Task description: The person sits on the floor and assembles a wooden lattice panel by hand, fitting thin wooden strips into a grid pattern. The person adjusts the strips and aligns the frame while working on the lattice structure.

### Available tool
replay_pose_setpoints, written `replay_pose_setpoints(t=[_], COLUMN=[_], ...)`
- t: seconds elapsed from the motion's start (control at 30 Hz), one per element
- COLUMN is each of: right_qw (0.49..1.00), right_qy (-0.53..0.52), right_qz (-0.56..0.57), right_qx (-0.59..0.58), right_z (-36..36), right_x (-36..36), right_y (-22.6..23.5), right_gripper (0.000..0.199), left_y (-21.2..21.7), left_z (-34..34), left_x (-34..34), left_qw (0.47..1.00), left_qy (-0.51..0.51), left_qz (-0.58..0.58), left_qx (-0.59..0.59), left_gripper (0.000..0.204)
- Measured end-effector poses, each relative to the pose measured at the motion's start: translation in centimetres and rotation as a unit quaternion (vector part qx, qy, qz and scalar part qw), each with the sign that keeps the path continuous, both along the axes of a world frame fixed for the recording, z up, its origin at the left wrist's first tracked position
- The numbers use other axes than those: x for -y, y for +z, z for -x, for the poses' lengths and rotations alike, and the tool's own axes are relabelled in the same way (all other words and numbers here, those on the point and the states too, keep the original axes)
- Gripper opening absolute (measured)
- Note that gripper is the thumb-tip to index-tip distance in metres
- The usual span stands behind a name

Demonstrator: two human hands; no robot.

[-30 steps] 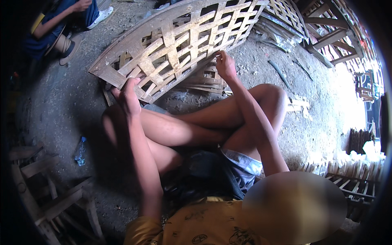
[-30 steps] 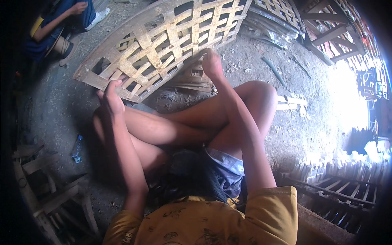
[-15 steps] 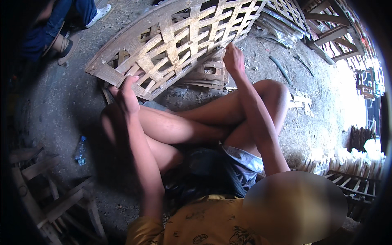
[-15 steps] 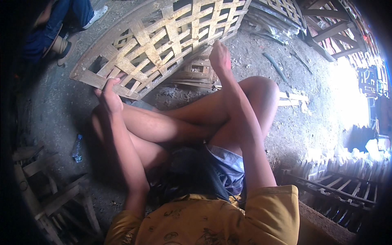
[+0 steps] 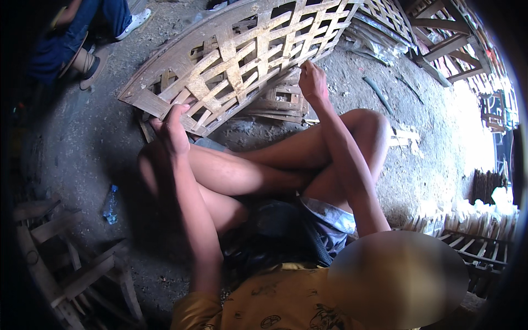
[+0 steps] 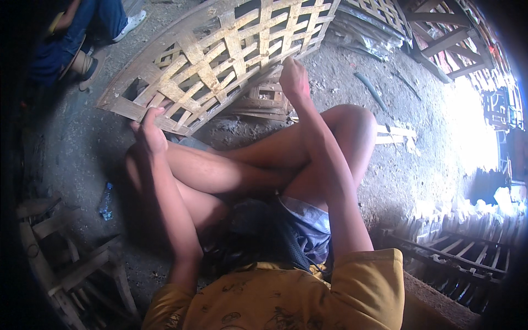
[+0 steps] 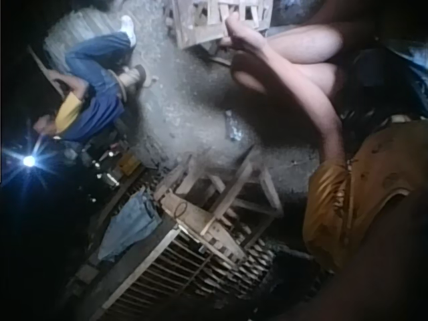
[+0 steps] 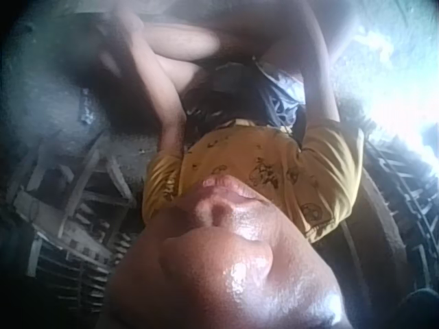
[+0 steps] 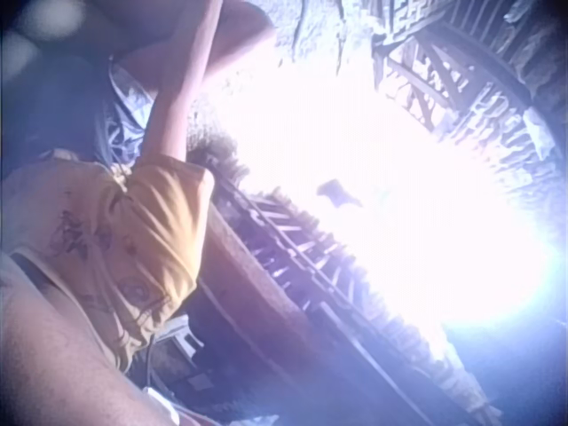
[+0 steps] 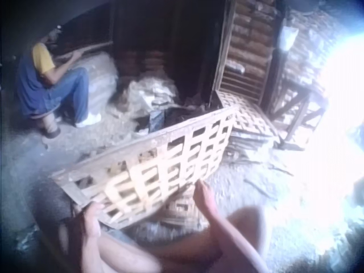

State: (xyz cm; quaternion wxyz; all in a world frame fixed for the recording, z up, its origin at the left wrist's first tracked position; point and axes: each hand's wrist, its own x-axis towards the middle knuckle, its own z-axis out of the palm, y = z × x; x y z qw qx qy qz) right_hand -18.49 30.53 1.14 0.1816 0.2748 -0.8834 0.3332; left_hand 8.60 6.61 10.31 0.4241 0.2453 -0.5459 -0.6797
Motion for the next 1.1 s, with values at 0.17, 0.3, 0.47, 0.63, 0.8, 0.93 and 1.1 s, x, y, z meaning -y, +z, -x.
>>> replay_pose_setpoints(t=[0.17, 0.3, 0.47, 0.63, 0.8, 0.93, 1.1], right_qw=[0.995, 0.997, 0.993, 0.994, 0.992, 0.998, 0.995], right_qy=[0.084, 0.075, 0.078, 0.086, 0.046, -0.027, 0.037], right_qz=[0.026, 0.024, 0.079, 0.032, -0.087, -0.057, 0.031], right_qx=[0.048, -0.005, 0.039, 0.057, -0.080, 0.007, 0.089], right_z=[-0.2, 0.5, 0.0, 0.2, -0.8, 2.0, 0.7], right_x=[-0.4, 0.4, -0.1, -0.2, 0.9, -1.5, -1.0], right_y=[-0.6, -1.8, -0.7, -0.7, -0.2, 0.5, -0.4], right_gripper=[0.011, 0.013, 0.012, 0.012, 0.016, 0.021, 0.015], left_y=[0.0, 0.1, 0.1, 0.4, 0.5, 0.5, 0.4], left_z=[0.5, -0.5, 0.1, 0.3, -0.8, -0.4, 0.2], left_x=[-0.1, 0.3, -0.1, -0.3, -0.1, -0.2, 0.2], left_qw=[1.000, 1.000, 1.000, 0.998, 0.998, 0.999, 0.999], left_qy=[-0.009, -0.002, 0.009, -0.047, -0.042, -0.031, -0.045], left_qz=[0.009, 0.017, 0.001, 0.012, 0.035, 0.005, -0.003], left_qx=[-0.021, -0.002, -0.009, -0.032, -0.026, -0.031, -0.020], left_gripper=[0.041, 0.042, 0.041, 0.042, 0.044, 0.046, 0.050])
